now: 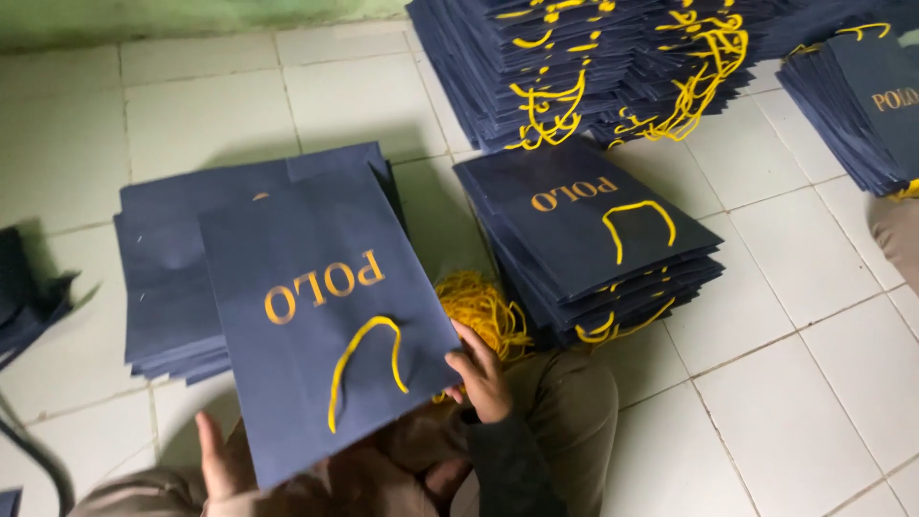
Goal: The person sits on the floor attaching yellow cord handles to navy paper shopping bags. They thread a cord end through the punched holes on a bag, knot the ends to secure the handle, then place the finished bag onto a growing stack and take the next bag.
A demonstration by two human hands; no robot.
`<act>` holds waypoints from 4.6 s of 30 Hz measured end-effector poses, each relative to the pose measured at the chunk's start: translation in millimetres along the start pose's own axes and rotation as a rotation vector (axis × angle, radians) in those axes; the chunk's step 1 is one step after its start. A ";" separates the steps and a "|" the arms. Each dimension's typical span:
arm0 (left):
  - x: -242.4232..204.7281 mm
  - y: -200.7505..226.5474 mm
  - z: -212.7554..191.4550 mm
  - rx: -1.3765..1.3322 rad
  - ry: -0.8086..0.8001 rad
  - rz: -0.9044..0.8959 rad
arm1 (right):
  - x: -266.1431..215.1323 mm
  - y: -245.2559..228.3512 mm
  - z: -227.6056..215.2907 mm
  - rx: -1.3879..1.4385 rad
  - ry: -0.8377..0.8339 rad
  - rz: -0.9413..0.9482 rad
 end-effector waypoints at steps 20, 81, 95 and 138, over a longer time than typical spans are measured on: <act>303.6 -323.7 138.2 1.476 0.252 -0.024 | 6.1 -222.3 -274.5 -0.547 0.784 -0.676; 65.7 96.5 -6.4 0.755 1.023 0.745 | 125.7 119.5 253.0 -1.074 -0.365 -1.037; 45.2 42.2 53.4 0.538 0.701 0.532 | 72.2 35.8 233.5 -0.806 -0.546 -1.159; 46.1 4.2 39.3 1.596 0.866 0.116 | 107.2 112.7 -99.7 -0.224 0.117 -0.150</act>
Point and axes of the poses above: each hand's wrist, its own x-axis towards the middle knuckle, its own z-axis out of the palm, y = z × x, the point moved 2 cm from there along x, towards the middle knuckle, and after that the axes turned 3 degrees about -y, right-handed, at the moved point
